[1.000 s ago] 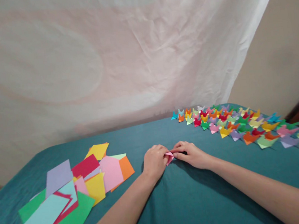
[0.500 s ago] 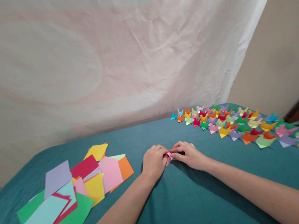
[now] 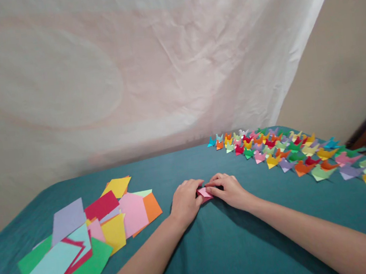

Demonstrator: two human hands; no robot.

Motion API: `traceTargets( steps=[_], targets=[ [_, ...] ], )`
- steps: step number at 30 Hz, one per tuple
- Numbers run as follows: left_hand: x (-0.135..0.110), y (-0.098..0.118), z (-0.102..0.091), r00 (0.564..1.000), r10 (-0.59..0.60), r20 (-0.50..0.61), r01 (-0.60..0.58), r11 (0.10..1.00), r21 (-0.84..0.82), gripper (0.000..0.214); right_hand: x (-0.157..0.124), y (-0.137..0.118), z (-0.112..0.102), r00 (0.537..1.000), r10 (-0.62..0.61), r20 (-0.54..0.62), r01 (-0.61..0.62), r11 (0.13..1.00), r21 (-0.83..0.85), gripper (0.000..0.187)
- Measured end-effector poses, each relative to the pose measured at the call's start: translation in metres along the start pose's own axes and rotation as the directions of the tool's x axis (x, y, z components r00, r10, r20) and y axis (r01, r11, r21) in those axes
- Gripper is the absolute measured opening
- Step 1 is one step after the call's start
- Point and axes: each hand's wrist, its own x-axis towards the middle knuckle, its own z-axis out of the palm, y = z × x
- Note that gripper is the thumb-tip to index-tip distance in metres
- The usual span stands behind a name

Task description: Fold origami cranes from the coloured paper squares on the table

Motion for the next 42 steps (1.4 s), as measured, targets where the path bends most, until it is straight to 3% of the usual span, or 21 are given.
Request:
traceTargets(
  steps=[5,9,12,19,26,42],
  targets=[
    [-0.002,0.000,0.000,1.000,0.009,0.001,-0.009,1.000,-0.007,0.033,0.000,0.001,-0.005,0.999,-0.027,0.037,0.027,1.000,0.009,0.021],
    [-0.001,0.000,0.000,1.000,-0.002,-0.001,0.002,1.000,-0.022,0.033,-0.001,0.005,-0.020,0.972,-0.164,0.169,0.150,0.984,0.095,0.026],
    [0.000,-0.001,0.000,1.000,-0.004,-0.005,0.004,0.999,-0.032,0.032,-0.003,0.006,-0.026,0.956,-0.222,0.193,0.194,0.969,0.151,0.030],
    [0.007,0.002,0.002,0.997,-0.074,0.007,0.075,0.996,-0.057,0.020,-0.003,0.003,-0.022,0.975,-0.148,0.165,0.128,0.984,0.126,0.025],
    [0.006,0.004,0.001,0.994,-0.107,-0.020,0.107,0.994,-0.006,0.019,-0.004,0.003,-0.025,0.964,-0.191,0.186,0.169,0.977,0.127,0.028],
    [0.000,0.004,-0.003,0.998,-0.060,-0.012,0.061,0.997,0.047,0.018,-0.004,0.006,-0.018,0.978,-0.155,0.140,0.146,0.986,0.075,0.026]
  ],
)
